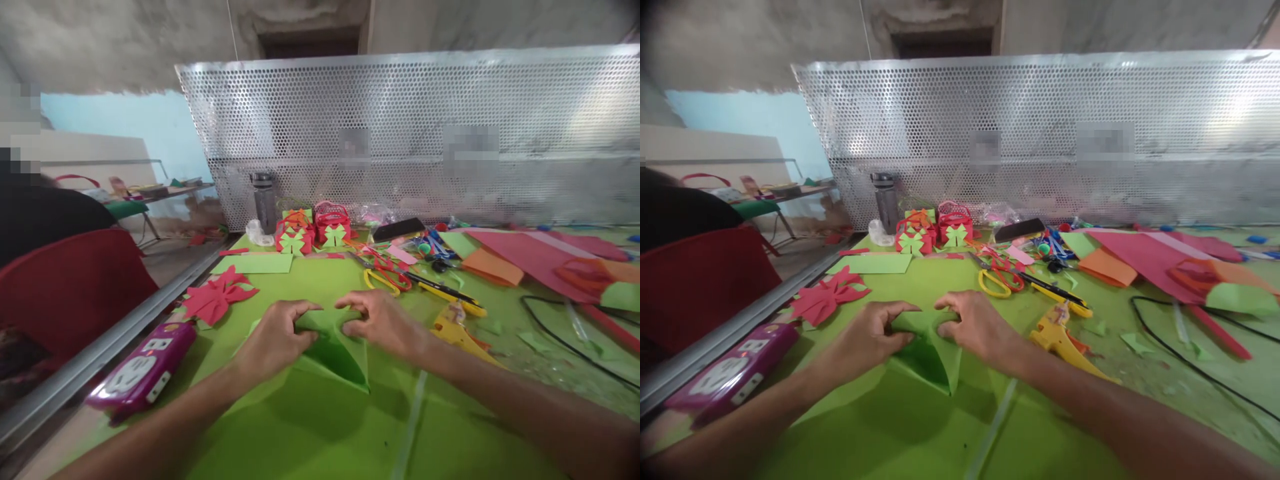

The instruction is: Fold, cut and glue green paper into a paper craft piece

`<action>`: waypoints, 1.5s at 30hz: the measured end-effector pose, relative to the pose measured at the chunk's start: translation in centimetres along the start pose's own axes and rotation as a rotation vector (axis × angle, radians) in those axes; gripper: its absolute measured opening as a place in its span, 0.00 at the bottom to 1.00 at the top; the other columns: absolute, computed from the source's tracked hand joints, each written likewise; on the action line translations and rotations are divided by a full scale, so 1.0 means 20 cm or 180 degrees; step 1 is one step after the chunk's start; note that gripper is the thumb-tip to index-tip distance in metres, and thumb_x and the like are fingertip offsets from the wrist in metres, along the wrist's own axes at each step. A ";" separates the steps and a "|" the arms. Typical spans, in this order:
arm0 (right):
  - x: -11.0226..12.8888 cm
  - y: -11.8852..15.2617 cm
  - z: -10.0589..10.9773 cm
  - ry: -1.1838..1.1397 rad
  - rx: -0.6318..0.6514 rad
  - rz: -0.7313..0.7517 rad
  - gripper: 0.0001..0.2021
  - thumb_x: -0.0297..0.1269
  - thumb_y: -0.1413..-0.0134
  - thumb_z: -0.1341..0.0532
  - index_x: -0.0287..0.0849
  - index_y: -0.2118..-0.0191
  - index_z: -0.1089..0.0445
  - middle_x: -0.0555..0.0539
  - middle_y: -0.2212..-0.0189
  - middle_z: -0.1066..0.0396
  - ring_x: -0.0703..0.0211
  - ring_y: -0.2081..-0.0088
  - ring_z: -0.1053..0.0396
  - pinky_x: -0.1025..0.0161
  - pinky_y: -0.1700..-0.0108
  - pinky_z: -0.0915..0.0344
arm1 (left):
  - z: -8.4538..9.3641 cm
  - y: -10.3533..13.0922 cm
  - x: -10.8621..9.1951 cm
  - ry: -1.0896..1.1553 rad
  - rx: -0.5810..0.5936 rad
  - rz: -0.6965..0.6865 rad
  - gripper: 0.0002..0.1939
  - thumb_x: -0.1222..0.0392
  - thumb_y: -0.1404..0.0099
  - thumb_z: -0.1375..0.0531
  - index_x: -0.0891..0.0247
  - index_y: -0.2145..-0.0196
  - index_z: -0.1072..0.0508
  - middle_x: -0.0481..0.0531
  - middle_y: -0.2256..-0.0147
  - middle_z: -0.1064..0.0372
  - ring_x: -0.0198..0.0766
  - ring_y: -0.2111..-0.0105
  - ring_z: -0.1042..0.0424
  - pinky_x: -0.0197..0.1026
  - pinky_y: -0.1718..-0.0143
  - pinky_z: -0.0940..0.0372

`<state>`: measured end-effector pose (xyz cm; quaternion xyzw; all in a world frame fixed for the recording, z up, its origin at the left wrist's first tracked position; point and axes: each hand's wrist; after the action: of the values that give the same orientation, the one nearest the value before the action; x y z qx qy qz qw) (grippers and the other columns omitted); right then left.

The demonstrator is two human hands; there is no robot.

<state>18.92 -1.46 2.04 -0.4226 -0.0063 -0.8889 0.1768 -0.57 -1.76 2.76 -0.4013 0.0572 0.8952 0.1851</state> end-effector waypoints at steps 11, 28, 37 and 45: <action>0.08 0.03 -0.03 0.0570 -0.0024 0.0268 0.23 0.29 0.58 0.38 0.40 0.50 0.33 0.52 0.77 0.30 0.63 0.75 0.36 0.68 0.72 0.43 | 0.03 -0.02 -0.04 0.0060 0.0029 0.0007 0.23 0.60 0.50 0.39 0.63 0.54 0.30 0.51 0.57 0.27 0.42 0.59 0.29 0.38 0.58 0.38; -0.09 -0.02 -0.04 -0.1409 0.1012 0.0000 0.16 0.45 0.56 0.38 0.35 0.67 0.29 0.50 0.75 0.31 0.66 0.75 0.39 0.68 0.73 0.43 | 0.09 -0.05 0.02 0.1300 0.0473 0.0892 0.14 0.56 0.50 0.35 0.66 0.67 0.27 0.50 0.75 0.26 0.36 0.78 0.29 0.37 0.74 0.34; -0.06 0.00 -0.04 -0.0995 0.0656 -0.0213 0.13 0.32 0.58 0.41 0.41 0.85 0.44 0.59 0.88 0.45 0.72 0.84 0.50 0.70 0.81 0.55 | 0.12 0.00 0.01 -0.0300 0.0143 -0.1265 0.16 0.62 0.42 0.41 0.53 0.55 0.28 0.51 0.42 0.43 0.44 0.44 0.42 0.49 0.45 0.44; -0.06 0.01 -0.07 -0.1045 0.0514 -0.0205 0.15 0.33 0.57 0.41 0.42 0.85 0.47 0.60 0.89 0.51 0.72 0.84 0.52 0.69 0.81 0.58 | 0.03 0.02 0.00 -0.0673 0.0177 -0.1423 0.11 0.63 0.39 0.45 0.58 0.69 0.22 0.55 0.45 0.39 0.41 0.50 0.34 0.41 0.54 0.37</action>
<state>18.57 -1.58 0.20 -0.5460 -0.1200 -0.8098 0.1781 -1.08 -2.04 3.17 -0.3028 -0.0281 0.8671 0.3945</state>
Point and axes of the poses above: each hand's wrist, its own y-axis away from the middle knuckle, its own z-axis out of the back of the hand, x = y × z
